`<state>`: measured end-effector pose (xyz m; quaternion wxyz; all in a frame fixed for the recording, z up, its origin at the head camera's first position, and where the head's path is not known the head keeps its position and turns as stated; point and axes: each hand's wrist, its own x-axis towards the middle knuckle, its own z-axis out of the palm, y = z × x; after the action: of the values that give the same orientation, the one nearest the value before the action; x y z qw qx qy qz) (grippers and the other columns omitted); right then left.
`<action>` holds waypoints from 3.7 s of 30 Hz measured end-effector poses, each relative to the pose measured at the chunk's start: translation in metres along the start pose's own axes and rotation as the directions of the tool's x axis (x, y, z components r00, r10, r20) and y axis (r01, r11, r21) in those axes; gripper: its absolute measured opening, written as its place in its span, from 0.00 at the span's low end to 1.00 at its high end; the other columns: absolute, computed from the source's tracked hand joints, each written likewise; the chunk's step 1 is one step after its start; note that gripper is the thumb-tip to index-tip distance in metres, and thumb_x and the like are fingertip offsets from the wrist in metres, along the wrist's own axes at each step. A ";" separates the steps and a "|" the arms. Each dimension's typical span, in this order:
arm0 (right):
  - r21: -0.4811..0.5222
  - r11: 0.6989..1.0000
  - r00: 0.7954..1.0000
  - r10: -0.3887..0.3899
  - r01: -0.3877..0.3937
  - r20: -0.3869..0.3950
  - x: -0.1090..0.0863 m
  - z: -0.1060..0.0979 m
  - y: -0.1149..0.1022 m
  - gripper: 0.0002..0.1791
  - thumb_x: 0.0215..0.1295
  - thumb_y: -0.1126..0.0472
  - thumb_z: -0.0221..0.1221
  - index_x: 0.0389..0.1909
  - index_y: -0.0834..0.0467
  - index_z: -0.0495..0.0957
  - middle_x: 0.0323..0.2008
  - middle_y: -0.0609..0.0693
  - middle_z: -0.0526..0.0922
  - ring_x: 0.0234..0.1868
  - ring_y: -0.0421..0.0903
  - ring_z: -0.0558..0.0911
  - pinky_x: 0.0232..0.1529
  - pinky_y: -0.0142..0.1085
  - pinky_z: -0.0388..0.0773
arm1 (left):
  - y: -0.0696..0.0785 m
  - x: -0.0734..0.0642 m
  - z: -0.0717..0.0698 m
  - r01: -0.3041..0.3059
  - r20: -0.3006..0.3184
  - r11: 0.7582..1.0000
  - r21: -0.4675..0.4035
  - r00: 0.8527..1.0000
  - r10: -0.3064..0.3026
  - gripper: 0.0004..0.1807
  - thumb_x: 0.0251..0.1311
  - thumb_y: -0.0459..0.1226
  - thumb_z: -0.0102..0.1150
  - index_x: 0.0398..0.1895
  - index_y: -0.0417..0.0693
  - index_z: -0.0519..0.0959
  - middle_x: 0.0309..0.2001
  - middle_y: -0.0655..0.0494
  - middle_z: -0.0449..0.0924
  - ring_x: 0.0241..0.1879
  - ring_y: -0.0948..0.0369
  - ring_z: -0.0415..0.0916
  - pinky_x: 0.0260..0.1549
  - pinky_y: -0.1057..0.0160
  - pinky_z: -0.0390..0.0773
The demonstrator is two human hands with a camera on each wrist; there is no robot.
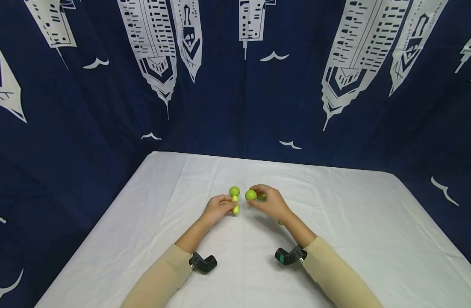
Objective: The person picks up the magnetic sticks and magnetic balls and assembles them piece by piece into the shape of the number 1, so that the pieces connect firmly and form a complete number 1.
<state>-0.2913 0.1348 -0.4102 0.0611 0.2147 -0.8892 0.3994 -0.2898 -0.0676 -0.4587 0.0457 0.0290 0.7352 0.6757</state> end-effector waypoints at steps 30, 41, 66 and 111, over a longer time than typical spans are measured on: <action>0.229 0.958 0.980 0.190 -0.172 -0.060 -0.033 0.038 -0.011 0.18 0.47 0.68 0.70 0.42 0.65 0.79 0.31 0.50 0.81 0.32 0.44 0.80 0.31 0.32 0.79 | -0.001 0.003 -0.003 -0.002 -0.005 1.000 -0.022 1.000 0.002 0.16 0.60 0.33 0.64 0.45 0.28 0.77 0.33 0.51 0.83 0.30 0.65 0.78 0.32 0.69 0.82; 0.303 0.922 0.965 0.261 -0.242 -0.021 -0.040 0.051 -0.018 0.18 0.48 0.66 0.71 0.40 0.66 0.79 0.29 0.50 0.82 0.31 0.43 0.81 0.29 0.31 0.78 | 0.021 -0.010 -0.003 0.004 0.016 1.000 0.003 1.000 -0.005 0.15 0.62 0.31 0.61 0.45 0.24 0.76 0.33 0.49 0.83 0.31 0.63 0.78 0.39 0.61 0.84; 0.405 0.862 0.942 0.336 -0.303 -0.011 -0.044 0.066 -0.023 0.18 0.49 0.66 0.71 0.40 0.68 0.78 0.31 0.53 0.80 0.27 0.39 0.78 0.25 0.26 0.76 | 0.000 0.002 -0.003 0.004 -0.002 1.000 -0.008 1.000 -0.004 0.16 0.61 0.34 0.63 0.46 0.29 0.78 0.35 0.49 0.84 0.31 0.64 0.79 0.34 0.69 0.83; 0.384 0.896 0.958 0.274 -0.221 -0.088 -0.047 0.075 -0.020 0.19 0.52 0.62 0.72 0.42 0.68 0.78 0.35 0.55 0.82 0.30 0.41 0.78 0.28 0.25 0.75 | 0.000 0.001 -0.004 -0.019 -0.013 1.000 0.024 1.000 0.019 0.15 0.60 0.35 0.64 0.43 0.30 0.79 0.29 0.54 0.83 0.27 0.66 0.77 0.30 0.71 0.79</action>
<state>-0.2358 0.0836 -0.4598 0.0301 0.0787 -0.8114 0.5784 -0.2915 -0.0712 -0.4589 0.0340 0.0322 0.7430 0.6676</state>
